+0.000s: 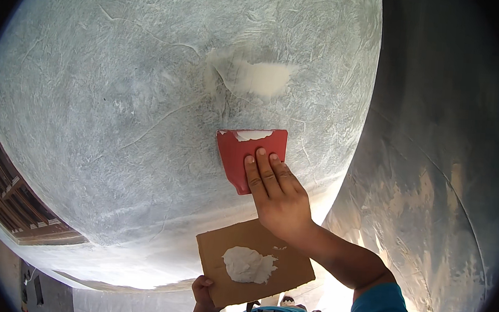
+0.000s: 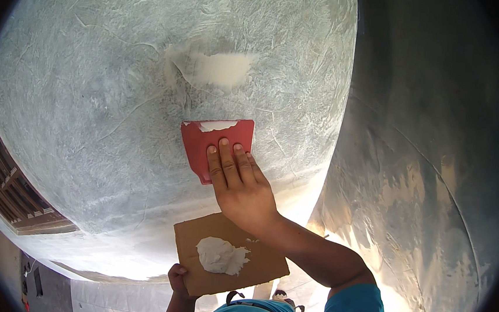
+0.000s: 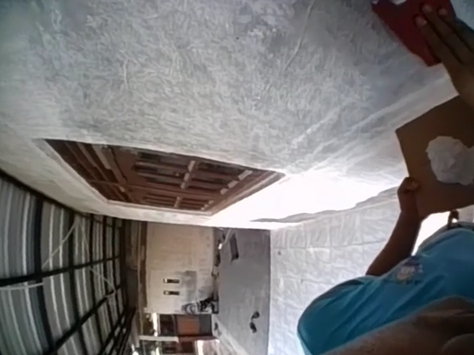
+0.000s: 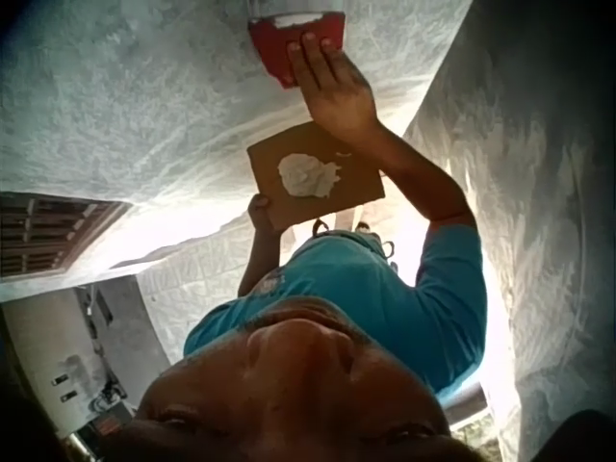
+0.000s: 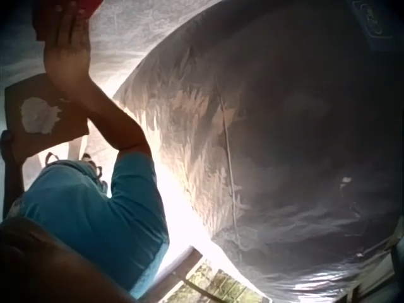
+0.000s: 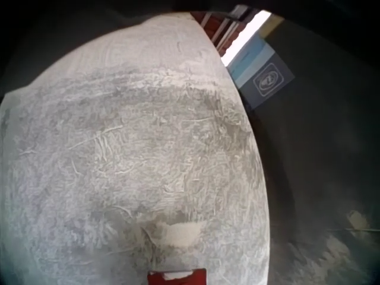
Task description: Apply wall putty to a wall using a spatula and a cardboard base.
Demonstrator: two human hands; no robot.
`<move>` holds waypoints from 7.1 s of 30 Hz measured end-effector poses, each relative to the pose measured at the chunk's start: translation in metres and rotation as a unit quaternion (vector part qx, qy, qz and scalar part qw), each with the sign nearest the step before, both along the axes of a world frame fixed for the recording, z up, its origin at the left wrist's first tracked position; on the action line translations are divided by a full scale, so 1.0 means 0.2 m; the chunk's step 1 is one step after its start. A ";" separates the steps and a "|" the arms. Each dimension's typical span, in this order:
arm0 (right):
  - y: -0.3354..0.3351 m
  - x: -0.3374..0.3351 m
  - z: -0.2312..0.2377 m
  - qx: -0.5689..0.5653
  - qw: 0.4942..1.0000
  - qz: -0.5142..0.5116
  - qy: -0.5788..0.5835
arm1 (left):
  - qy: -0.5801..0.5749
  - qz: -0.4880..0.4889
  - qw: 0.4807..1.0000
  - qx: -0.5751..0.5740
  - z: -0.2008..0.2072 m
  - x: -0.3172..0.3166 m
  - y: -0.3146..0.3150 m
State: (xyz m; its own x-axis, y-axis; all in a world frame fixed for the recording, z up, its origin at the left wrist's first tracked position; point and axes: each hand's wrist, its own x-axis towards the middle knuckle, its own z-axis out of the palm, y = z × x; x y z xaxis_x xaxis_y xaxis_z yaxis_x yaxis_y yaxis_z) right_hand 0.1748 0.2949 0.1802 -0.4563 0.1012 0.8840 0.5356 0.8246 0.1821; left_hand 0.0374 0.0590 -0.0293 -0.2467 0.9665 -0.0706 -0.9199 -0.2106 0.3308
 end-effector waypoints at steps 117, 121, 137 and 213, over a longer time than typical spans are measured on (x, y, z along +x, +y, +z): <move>0.29 0.07 0.01 -0.001 0.997 0.066 0.037 | -0.004 0.053 0.998 0.030 0.04 0.07 0.15; 0.24 0.26 -0.04 -0.006 0.993 0.116 -0.013 | 0.003 0.055 0.998 0.017 0.03 0.06 0.13; 0.20 0.24 -0.08 -0.035 0.994 0.107 -0.010 | -0.014 0.045 0.999 0.002 0.09 0.08 0.16; 0.17 0.15 0.11 -0.033 0.986 0.145 0.072 | -0.016 0.045 0.999 -0.009 0.07 0.06 0.13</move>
State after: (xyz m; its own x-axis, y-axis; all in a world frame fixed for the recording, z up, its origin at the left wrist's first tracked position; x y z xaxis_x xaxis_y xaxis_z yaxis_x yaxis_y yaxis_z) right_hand 0.2046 0.3296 0.2017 -0.3444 0.0445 0.9378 0.2912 0.9547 0.0616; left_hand 0.0494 0.0843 -0.0162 -0.3305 0.9387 -0.0976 -0.9075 -0.2877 0.3061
